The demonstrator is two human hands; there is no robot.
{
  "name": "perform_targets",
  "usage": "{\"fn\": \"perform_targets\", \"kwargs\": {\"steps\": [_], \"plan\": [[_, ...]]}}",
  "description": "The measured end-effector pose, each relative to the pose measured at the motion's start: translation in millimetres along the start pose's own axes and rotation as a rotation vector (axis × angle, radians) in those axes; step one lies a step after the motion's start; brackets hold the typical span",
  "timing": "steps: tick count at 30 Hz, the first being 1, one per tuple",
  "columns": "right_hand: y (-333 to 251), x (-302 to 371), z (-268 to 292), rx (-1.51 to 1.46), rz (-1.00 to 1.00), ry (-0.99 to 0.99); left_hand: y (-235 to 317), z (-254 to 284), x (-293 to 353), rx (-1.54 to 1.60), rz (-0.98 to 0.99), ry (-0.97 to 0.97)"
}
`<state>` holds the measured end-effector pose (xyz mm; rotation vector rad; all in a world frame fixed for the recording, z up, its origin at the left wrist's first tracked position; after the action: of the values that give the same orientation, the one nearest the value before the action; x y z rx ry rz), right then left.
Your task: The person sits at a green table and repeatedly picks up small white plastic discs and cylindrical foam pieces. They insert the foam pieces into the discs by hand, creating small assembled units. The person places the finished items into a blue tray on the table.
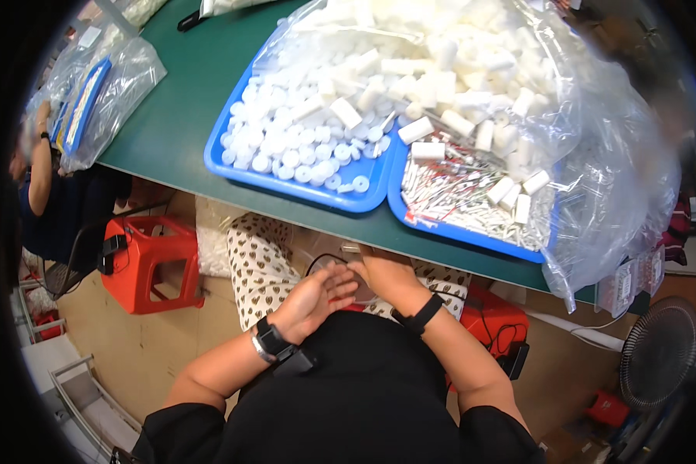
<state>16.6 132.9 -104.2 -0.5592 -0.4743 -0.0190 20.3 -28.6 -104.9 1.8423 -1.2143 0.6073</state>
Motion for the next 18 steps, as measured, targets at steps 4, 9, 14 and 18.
{"fn": "perform_targets", "kwargs": {"steps": [4,9,14,18], "plan": [[-25,37,43,0.047,0.388,0.312,49,-27,33,-0.389,-0.266,-0.231],[-34,74,138,0.174,0.378,0.775,127,-63,58,-1.088,-1.305,0.053],[-7,61,171,0.463,0.263,0.729,154,-90,28,-1.410,-1.478,0.039],[0,53,172,0.417,0.312,0.677,168,-96,2,-1.794,-1.214,0.081]]}}
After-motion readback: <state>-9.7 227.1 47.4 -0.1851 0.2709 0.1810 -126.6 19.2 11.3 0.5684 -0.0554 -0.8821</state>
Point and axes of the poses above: each hand's wrist, its own x-axis away from the middle knuckle, its own z-axis out of the back of the hand, y = z × x, the point moved 3 cm from there along -x, towards the middle knuckle
